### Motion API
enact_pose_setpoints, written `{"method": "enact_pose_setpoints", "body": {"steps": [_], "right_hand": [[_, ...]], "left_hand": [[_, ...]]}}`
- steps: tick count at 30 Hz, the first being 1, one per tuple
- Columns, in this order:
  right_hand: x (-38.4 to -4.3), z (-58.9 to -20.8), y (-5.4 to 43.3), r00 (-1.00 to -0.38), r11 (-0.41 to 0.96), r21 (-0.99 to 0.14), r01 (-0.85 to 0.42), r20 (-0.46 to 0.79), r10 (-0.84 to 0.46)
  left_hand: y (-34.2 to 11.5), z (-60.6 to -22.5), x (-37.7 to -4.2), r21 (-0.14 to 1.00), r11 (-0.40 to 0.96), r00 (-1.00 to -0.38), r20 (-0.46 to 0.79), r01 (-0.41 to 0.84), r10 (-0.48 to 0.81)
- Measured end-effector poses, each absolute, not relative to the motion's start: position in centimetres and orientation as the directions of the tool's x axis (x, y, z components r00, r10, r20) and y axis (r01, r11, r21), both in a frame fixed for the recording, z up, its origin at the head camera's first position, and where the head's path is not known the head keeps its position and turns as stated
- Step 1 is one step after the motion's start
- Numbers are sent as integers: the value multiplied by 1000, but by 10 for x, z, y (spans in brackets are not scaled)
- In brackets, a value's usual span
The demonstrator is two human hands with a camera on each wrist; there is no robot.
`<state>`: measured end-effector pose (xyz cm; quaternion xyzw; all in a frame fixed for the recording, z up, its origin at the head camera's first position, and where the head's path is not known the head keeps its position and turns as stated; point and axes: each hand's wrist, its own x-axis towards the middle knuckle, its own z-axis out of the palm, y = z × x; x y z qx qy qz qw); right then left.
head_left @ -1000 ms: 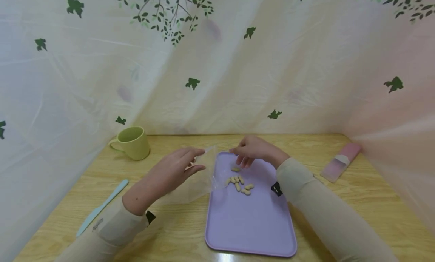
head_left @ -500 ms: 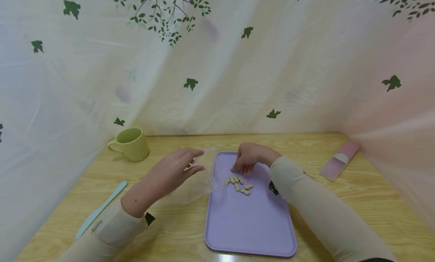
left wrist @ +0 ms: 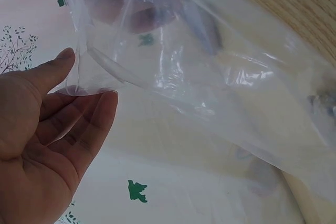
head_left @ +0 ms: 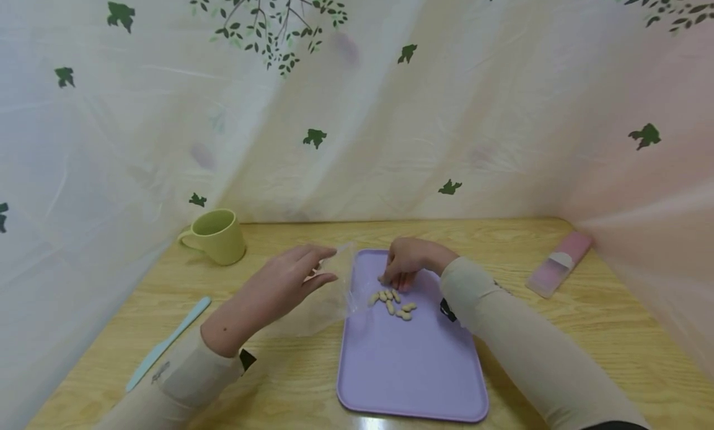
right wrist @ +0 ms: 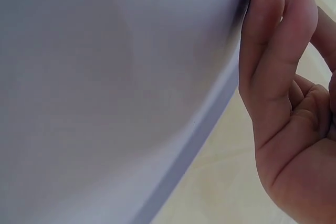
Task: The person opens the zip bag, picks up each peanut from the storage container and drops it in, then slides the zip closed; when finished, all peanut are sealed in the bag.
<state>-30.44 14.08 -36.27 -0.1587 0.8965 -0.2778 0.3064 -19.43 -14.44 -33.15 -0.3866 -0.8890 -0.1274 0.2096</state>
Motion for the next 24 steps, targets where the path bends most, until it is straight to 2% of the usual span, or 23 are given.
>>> {"method": "enact_pose_setpoints", "body": {"steps": [14,24], "right_hand": [[-307,-368,148,-768,763,-643,-64,-456,-449],[-299,-357,159,-764,726,-687,-38,-448,-464]], "left_hand": [[-142,-331,-194,72,668,-615,474,741,631],[-142,-331,-195,70,660,-607,474,748,638]]}}
